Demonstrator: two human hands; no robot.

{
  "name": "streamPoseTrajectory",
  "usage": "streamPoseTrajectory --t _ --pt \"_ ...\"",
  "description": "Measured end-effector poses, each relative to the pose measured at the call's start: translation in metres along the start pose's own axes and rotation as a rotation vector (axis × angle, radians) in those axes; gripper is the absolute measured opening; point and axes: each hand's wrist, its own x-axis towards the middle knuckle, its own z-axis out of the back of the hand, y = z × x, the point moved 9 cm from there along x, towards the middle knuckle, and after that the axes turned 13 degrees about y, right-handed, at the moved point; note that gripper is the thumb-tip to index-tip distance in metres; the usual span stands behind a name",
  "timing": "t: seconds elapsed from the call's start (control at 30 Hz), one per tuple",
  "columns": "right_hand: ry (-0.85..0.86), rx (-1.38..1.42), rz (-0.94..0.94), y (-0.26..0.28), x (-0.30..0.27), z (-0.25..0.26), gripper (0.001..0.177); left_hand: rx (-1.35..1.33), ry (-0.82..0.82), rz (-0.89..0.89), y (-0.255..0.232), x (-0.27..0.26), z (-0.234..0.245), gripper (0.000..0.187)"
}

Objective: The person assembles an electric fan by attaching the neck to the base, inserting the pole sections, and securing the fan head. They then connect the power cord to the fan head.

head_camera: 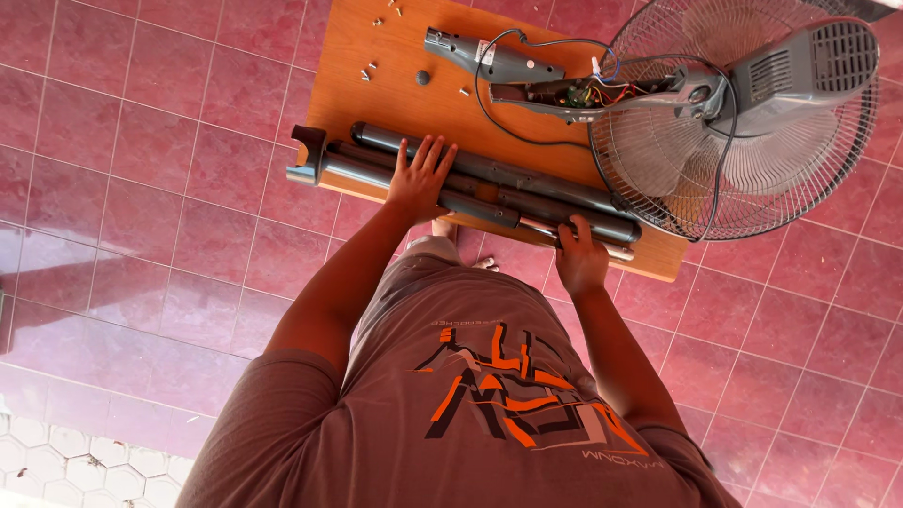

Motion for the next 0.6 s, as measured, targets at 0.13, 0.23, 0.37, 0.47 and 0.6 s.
streamPoseTrajectory --t 0.13,0.23,0.37,0.47,0.6 --pt "-0.003 -0.004 -0.005 -0.002 0.003 0.005 0.038 -0.025 0.022 -0.014 -0.001 0.002 0.008 0.134" --pt "-0.054 0.057 0.035 0.002 0.003 0.013 0.038 -0.004 0.034 -0.029 -0.002 0.0 0.011 0.135" --pt "-0.006 0.102 0.066 0.001 0.001 0.012 0.051 0.058 -0.005 -0.047 -0.006 -0.006 0.015 0.131" --pt "0.024 0.083 0.059 -0.001 -0.004 0.005 0.049 0.055 -0.031 -0.04 -0.005 -0.012 0.013 0.126" --pt "-0.003 0.039 0.062 0.001 -0.009 -0.002 0.037 0.085 -0.064 0.002 0.0 -0.018 0.006 0.123"
